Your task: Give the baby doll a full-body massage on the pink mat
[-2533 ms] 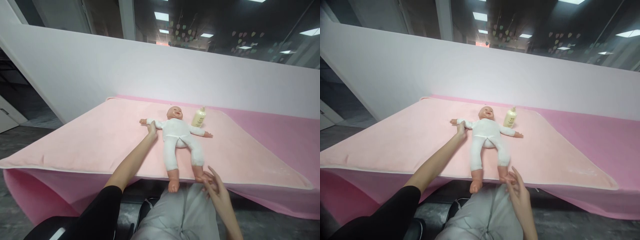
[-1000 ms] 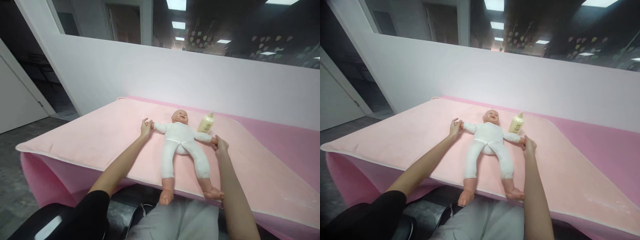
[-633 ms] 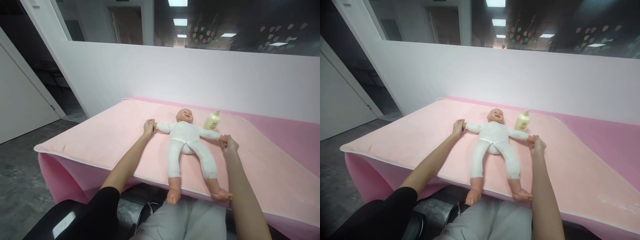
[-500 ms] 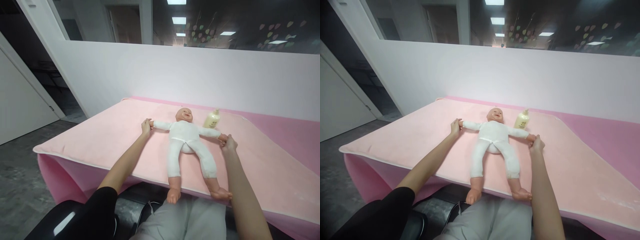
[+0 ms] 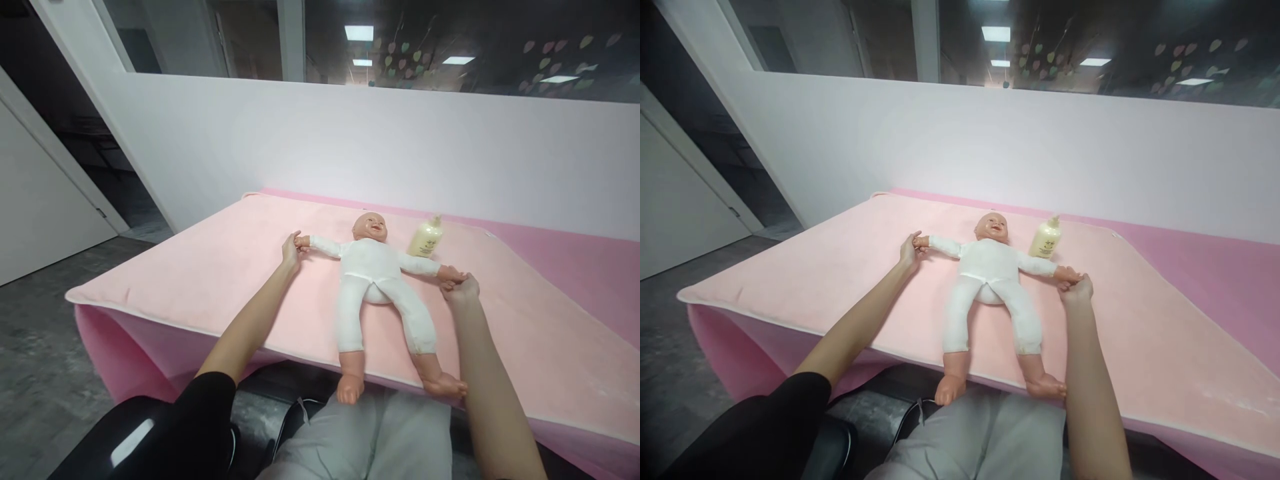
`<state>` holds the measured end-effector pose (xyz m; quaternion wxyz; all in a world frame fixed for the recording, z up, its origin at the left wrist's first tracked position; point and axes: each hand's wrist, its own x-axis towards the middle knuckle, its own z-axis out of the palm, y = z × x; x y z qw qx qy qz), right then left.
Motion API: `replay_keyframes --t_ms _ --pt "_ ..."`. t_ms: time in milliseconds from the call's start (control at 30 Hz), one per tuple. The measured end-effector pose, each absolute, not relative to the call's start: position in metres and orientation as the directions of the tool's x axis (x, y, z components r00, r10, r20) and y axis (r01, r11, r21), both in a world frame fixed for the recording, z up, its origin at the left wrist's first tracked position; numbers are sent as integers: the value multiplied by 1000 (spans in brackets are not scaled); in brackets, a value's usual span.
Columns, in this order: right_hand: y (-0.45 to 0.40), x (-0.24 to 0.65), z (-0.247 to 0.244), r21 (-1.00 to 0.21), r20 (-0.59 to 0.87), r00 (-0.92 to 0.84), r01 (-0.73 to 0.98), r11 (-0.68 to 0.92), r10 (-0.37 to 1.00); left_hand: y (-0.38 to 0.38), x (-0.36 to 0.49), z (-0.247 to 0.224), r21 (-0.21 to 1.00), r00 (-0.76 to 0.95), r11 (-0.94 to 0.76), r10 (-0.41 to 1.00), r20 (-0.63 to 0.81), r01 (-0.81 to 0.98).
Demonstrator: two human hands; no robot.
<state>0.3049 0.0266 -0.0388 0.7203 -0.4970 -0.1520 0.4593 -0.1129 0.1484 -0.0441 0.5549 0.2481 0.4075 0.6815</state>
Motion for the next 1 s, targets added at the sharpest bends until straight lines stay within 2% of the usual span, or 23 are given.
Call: replay_keyframes --t_ms 100,200,467,833,1000 --pt "25 300 -33 -793 -336 522 -606 63 784 148 -112 -45 847 -276 -75 957 -87 -527" --pt "25 297 -29 -788 -368 515 -615 35 774 149 -111 -47 854 -291 -107 955 -53 -509" --pt "23 291 -22 -785 -390 495 -619 0 777 144 -106 -50 925 -297 -159 953 53 -346" --pt "24 293 -25 -841 -384 464 -532 -96 798 142 -107 -52 934 -268 -187 958 105 -303" --pt "23 290 -24 -864 -378 510 -493 -97 773 141 -107 -51 939 -263 -183 959 105 -290"
